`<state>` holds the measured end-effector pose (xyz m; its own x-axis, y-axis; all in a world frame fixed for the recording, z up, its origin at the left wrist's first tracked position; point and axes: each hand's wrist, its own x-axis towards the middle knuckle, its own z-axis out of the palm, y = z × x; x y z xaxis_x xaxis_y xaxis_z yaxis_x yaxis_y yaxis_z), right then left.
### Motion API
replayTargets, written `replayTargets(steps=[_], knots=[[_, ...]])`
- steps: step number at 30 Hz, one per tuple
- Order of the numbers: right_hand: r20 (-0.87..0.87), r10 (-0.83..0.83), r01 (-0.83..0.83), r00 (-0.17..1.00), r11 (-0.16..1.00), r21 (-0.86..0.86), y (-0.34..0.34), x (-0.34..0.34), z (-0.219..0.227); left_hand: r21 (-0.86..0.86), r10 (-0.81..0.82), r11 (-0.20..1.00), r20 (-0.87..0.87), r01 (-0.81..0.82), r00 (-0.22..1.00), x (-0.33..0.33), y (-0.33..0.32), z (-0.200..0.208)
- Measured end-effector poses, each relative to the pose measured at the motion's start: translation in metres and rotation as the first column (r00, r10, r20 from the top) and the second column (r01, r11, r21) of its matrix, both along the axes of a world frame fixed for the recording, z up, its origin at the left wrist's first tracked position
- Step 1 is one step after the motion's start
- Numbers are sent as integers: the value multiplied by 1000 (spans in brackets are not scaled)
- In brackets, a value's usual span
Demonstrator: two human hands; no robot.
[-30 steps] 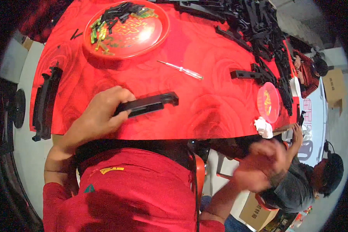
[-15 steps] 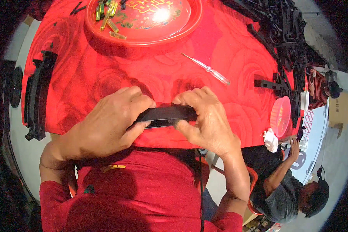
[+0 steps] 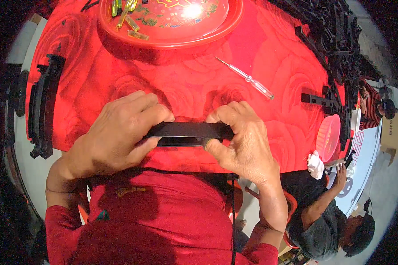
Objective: The person assembles plastic components by inserting small parts and tubes into black plastic housings and pressing the pieces together by hand.
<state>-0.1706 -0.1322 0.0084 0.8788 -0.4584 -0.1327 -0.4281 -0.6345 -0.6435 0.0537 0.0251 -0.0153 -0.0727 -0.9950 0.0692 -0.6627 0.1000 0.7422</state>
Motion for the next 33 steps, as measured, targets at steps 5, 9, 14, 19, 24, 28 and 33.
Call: replayTargets(steps=[5,9,14,19,24,28,33], knots=[[-13,-53,53,999,998,32,5,-2,4,-10,17,1000,-3,-18,1000,-2,0,-1],[-19,-60,61,998,996,70,6,-3,9,0,5,1000,-50,-5,999,2,-2,1],[59,30,-25,998,996,-83,-9,-2,21,16,16,1000,-78,-15,997,0,-4,2],[96,-93,122,991,922,-367,-43,12,7,-8,59,998,-103,-60,993,-1,-5,2],[3,-129,122,992,931,-344,-61,14,-8,-14,58,998,-180,-61,982,4,-9,4],[16,-68,68,998,902,-426,-62,3,-1,0,56,998,-126,-57,990,4,-9,3],[470,-396,413,789,908,71,-49,-14,0,-47,54,997,-75,-58,996,2,-10,1]])
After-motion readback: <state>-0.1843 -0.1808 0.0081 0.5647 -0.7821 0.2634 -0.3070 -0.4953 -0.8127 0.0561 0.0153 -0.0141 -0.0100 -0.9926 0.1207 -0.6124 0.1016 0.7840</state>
